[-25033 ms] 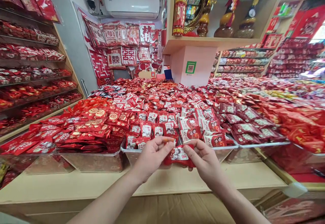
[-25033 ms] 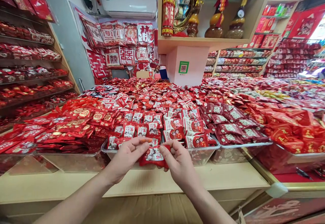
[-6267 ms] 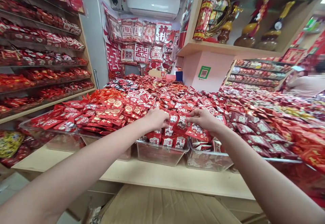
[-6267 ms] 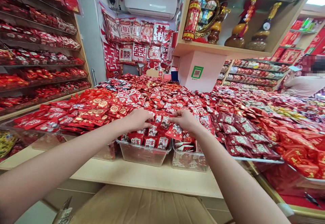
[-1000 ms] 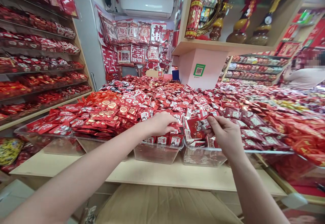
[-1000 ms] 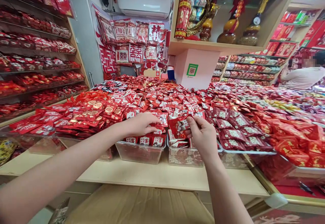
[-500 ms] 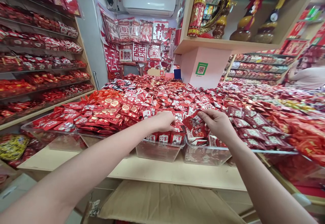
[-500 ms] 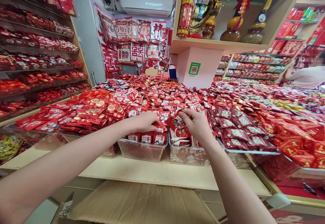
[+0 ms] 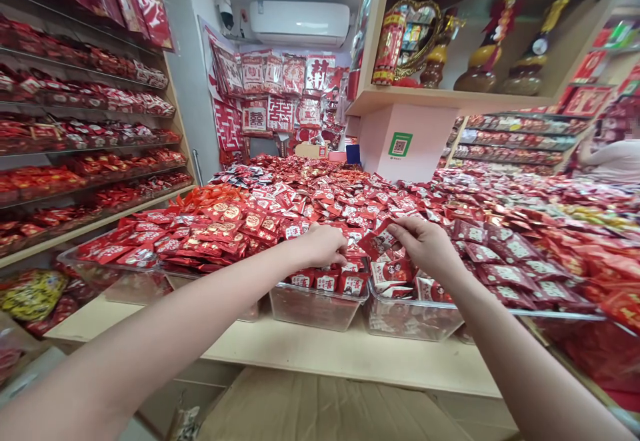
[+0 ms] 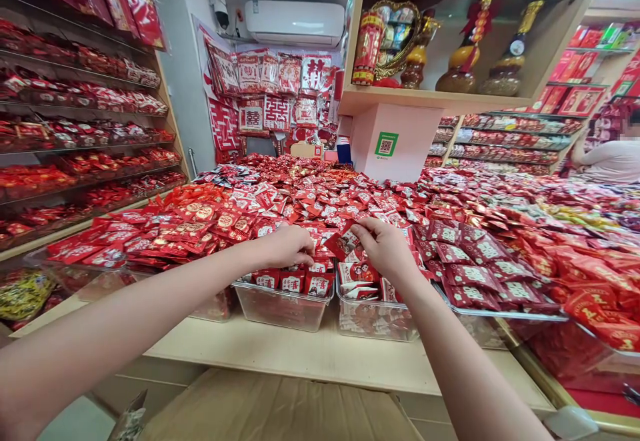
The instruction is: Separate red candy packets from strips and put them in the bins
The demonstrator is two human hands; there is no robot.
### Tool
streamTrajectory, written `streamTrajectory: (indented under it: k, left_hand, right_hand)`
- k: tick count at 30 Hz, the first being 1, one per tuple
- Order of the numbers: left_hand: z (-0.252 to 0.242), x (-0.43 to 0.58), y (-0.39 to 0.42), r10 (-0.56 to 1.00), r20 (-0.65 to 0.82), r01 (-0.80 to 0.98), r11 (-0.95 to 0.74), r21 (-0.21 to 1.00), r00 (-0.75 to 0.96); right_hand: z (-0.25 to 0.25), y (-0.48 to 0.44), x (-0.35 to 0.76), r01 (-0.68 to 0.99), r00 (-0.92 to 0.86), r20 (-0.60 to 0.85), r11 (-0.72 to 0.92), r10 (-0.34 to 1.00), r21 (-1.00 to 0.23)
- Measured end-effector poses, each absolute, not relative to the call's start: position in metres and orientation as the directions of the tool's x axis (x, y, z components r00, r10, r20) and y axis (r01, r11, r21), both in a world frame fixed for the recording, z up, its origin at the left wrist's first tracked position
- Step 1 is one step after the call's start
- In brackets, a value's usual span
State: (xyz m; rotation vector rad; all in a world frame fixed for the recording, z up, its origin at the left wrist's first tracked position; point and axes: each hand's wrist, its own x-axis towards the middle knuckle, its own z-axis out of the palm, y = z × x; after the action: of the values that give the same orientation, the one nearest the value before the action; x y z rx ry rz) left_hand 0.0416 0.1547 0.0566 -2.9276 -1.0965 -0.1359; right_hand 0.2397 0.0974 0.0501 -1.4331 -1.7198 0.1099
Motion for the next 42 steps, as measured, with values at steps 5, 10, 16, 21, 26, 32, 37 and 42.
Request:
streamTrajectory:
  k: [5,10,16,21,26,32,37,42]
  left_hand:
    - [0.056,0.038,0.151,0.631,0.128,0.638,-0.770,-0.018,0.765]
    - [0.053,0.036,0.153,0.613,0.170,0.627,-0.778,-0.038,0.772]
    - [0.049,0.037,0.160,0.618,0.175,0.631,-0.775,-0.029,0.766]
    - [0.049,0.039,0.160,0.633,0.166,0.643,-0.766,-0.009,0.756]
    - [0.047,0.041,0.161,0.636,0.142,0.640,-0.768,0.023,0.759]
    - [0.044,0.038,0.164,0.636,0.174,0.637,-0.769,0.055,0.752]
    - [0.050,0.032,0.159,0.626,0.198,0.632,-0.774,0.041,0.754]
    - [0.050,0.027,0.157,0.596,0.194,0.605,-0.796,0.017,0.779]
  right_hand:
    - [0.060,0.116,0.230,0.788,-0.042,0.483,0.327,0.875,-0.523]
    - [0.068,0.137,0.213,0.836,-0.205,0.360,0.354,0.910,-0.418]
    - [0.063,0.150,0.200,0.863,-0.327,0.125,0.350,0.937,-0.364]
    - [0.059,0.150,0.196,0.889,-0.273,0.075,0.281,0.959,-0.362]
    - [0.054,0.147,0.198,0.893,-0.258,0.059,0.262,0.964,-0.365]
    - [0.053,0.143,0.202,0.932,-0.231,0.163,0.266,0.959,-0.246]
    - [0.053,0.132,0.206,0.946,-0.194,0.267,0.252,0.944,-0.204]
    - [0.048,0.119,0.216,0.944,-0.183,0.325,0.258,0.928,-0.205]
